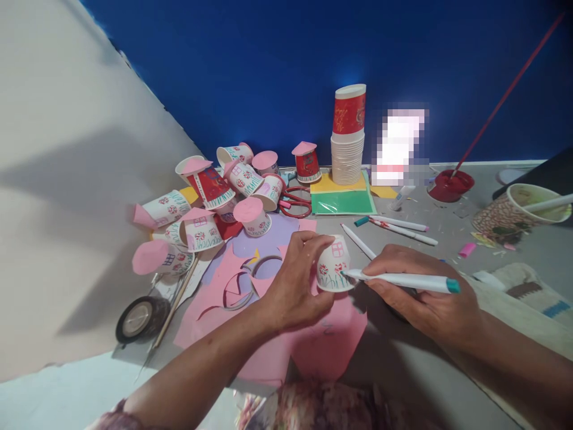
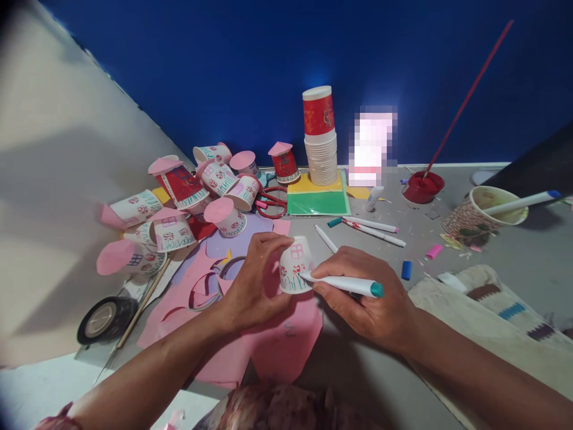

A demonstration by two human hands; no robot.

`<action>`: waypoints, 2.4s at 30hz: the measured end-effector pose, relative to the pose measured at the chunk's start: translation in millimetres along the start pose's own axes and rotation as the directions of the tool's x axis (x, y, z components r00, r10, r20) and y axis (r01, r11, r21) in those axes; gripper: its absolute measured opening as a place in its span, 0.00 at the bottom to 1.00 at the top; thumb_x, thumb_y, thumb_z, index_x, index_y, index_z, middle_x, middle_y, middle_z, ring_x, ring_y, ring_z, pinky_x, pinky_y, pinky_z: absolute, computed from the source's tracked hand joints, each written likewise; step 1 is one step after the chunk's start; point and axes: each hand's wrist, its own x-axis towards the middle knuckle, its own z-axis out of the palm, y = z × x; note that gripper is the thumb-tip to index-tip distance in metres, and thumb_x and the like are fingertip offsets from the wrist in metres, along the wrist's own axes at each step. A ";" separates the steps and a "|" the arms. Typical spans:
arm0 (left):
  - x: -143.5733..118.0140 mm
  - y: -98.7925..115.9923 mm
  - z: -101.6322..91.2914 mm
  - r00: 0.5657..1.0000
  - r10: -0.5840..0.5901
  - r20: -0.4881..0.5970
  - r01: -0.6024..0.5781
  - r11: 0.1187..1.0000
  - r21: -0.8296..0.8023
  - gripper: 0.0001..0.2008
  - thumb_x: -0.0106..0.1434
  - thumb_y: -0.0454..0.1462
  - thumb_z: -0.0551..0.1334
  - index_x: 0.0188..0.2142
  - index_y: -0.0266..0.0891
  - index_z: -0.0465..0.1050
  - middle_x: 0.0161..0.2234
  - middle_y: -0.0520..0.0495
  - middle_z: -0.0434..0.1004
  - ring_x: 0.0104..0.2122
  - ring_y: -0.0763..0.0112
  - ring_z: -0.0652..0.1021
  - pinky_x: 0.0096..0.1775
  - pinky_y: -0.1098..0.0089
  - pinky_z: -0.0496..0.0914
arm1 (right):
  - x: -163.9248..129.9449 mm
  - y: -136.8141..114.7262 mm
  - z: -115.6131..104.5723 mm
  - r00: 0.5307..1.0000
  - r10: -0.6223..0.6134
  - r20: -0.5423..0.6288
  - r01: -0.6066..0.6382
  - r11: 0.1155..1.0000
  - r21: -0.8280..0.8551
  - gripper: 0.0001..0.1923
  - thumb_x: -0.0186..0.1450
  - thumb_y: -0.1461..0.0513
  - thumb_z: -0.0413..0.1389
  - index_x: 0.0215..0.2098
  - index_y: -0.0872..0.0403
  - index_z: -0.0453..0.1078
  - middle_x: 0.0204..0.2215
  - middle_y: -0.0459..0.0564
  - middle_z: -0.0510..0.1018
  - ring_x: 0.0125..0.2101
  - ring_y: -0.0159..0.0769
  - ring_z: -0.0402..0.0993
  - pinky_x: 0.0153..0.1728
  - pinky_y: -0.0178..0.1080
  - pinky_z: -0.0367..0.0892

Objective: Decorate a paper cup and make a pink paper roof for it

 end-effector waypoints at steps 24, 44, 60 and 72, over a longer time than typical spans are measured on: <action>1.4 3.3 -0.3 0.999 -0.050 0.007 0.050 0.997 -0.067 0.37 0.54 0.28 0.66 0.61 0.49 0.59 0.56 0.41 0.65 0.58 0.52 0.70 0.57 0.50 0.73 | -5.1 2.1 1.4 0.990 0.136 -0.042 -0.131 0.985 0.109 0.08 0.70 0.66 0.59 0.42 0.45 0.76 0.29 0.47 0.82 0.27 0.40 0.78 0.27 0.45 0.74; 0.0 0.1 -0.5 0.999 -0.026 0.018 0.027 0.997 -0.068 0.39 0.54 0.28 0.65 0.63 0.49 0.59 0.58 0.40 0.65 0.60 0.52 0.70 0.59 0.49 0.72 | -4.2 4.1 -0.5 0.987 0.146 -0.062 -0.137 0.982 0.129 0.07 0.71 0.64 0.58 0.41 0.45 0.77 0.27 0.46 0.81 0.24 0.39 0.76 0.23 0.44 0.71; -0.4 -1.1 2.2 0.999 0.021 0.038 -0.019 0.998 -0.055 0.41 0.52 0.27 0.64 0.64 0.50 0.58 0.58 0.40 0.64 0.60 0.52 0.68 0.61 0.48 0.71 | -3.4 2.1 0.6 0.991 0.122 -0.049 -0.117 0.989 0.092 0.08 0.71 0.65 0.59 0.42 0.45 0.77 0.30 0.47 0.83 0.27 0.40 0.78 0.27 0.44 0.74; -1.0 0.4 2.9 0.999 -0.006 0.053 0.008 0.999 -0.042 0.41 0.50 0.27 0.64 0.63 0.48 0.58 0.56 0.40 0.62 0.60 0.51 0.68 0.61 0.47 0.70 | -4.6 4.8 2.1 0.995 0.099 -0.032 -0.096 0.992 0.076 0.08 0.70 0.67 0.59 0.42 0.47 0.76 0.30 0.47 0.82 0.29 0.38 0.79 0.29 0.42 0.73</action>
